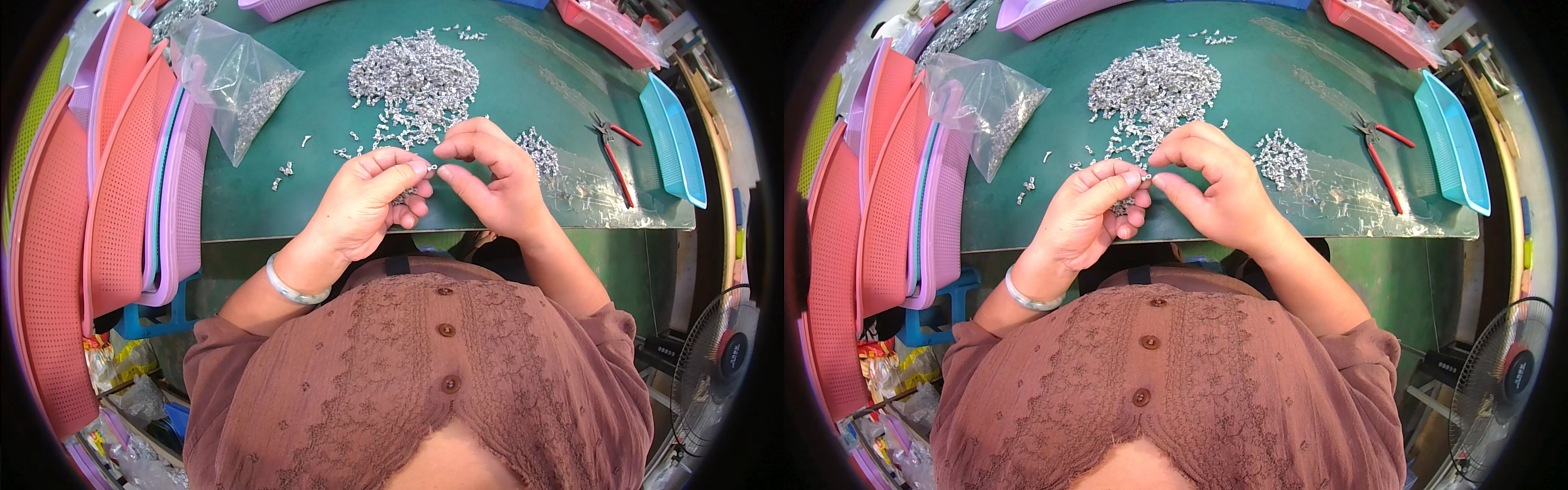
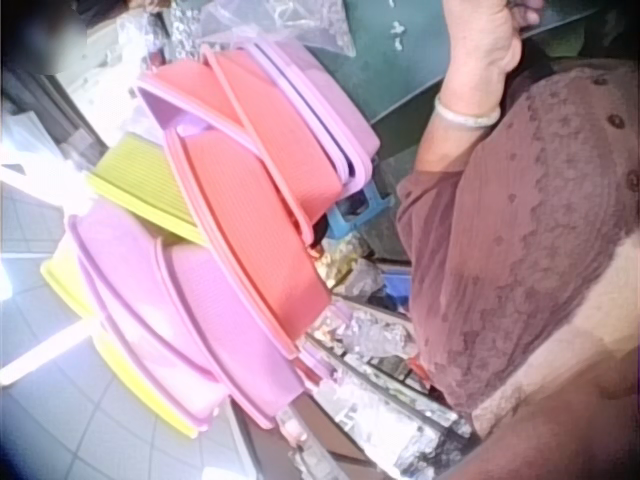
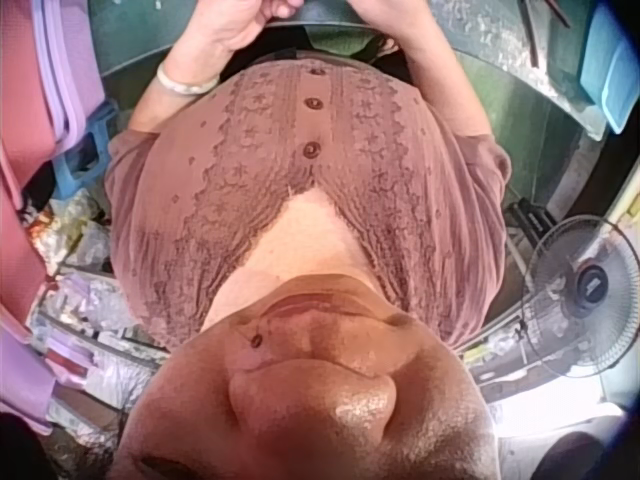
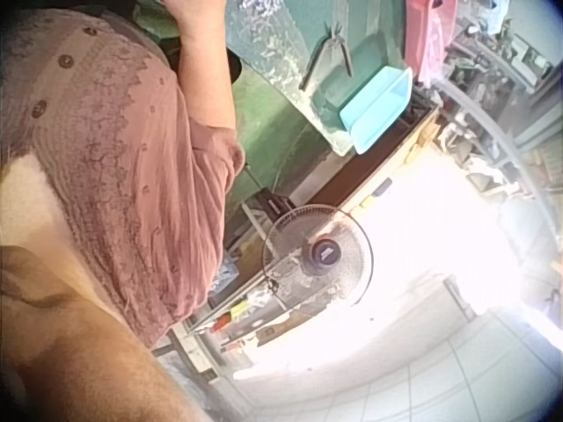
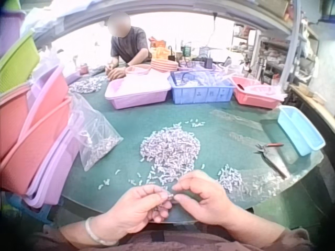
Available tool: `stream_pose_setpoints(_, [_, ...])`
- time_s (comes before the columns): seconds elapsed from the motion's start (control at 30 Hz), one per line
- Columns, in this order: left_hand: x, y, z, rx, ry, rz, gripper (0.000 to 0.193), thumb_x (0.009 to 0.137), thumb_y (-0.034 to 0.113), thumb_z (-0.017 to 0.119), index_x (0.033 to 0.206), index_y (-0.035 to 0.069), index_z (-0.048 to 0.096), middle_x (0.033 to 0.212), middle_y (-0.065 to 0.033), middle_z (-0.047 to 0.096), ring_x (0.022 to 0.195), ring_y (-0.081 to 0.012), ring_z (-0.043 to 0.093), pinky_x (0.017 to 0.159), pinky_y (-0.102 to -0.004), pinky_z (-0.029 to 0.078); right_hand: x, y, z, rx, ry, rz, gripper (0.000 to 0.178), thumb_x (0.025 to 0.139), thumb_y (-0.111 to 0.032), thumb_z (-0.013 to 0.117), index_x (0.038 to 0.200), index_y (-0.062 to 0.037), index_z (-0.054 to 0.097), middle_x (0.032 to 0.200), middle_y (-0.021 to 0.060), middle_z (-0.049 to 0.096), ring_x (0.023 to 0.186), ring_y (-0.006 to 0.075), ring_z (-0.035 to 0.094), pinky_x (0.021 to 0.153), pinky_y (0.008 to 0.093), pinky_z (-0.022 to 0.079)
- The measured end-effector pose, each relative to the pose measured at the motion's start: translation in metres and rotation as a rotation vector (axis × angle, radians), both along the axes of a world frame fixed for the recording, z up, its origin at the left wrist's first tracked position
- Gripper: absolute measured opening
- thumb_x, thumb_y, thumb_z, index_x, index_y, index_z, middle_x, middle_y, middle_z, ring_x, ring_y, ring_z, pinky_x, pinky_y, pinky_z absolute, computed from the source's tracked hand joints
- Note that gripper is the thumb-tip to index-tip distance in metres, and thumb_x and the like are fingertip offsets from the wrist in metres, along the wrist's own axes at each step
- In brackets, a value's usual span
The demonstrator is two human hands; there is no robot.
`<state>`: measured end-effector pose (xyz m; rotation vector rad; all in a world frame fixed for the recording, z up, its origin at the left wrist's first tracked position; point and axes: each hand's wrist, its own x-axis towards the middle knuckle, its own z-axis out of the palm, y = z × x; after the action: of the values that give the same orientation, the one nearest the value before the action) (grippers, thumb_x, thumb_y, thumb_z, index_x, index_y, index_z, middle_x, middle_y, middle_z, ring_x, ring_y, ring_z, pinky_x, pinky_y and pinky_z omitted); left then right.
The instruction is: The person sits at a green workbench and uses both hands to pick up small silver metal parts from a pile. They connect the parts together to form a chain and place the finished chain into a clear plastic bag.
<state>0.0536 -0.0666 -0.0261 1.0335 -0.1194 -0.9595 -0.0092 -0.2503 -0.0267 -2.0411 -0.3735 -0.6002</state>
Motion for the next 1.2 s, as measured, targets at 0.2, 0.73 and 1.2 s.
stream_pose_setpoints(0.2, [0.0,0.001,0.002,0.014,0.005,0.004,0.011,0.093,0.016,0.061,0.095,0.005,0.063,0.078,-0.0032,0.063,0.063,-0.0101,0.059,0.052,-0.021,0.046,0.006,-0.001,-0.001,-0.391,0.009,-0.189,0.019,0.076,0.0,0.064,0.094,-0.0041,0.066,0.104,0.0117,0.06,0.1,0.0314,0.054,0.086,0.0382,0.045])
stream_pose_setpoints(0.73, [0.008,0.007,-0.009,-0.171,0.065,0.025,0.015,0.088,0.003,0.049,0.1,-0.001,0.057,0.092,-0.012,0.063,0.073,-0.0185,0.064,0.063,-0.0283,0.054,0.011,-0.005,-0.006,-0.521,0.007,-0.251,0.016,0.074,-0.006,0.068,0.09,-0.0074,0.068,0.104,0.0102,0.058,0.1,0.0309,0.052,0.087,0.04,0.044])
stream_pose_setpoints(1.2, [0.007,0.008,-0.006,-0.085,0.013,0.013,0.013,0.09,0.008,0.055,0.1,0.001,0.058,0.088,-0.009,0.063,0.073,-0.016,0.062,0.061,-0.0253,0.052,0.005,-0.01,-0.006,-0.455,0.06,-0.167,0.009,0.074,-0.006,0.069,0.083,-0.0046,0.07,0.1,0.0089,0.059,0.096,0.0292,0.053,0.086,0.0376,0.044])
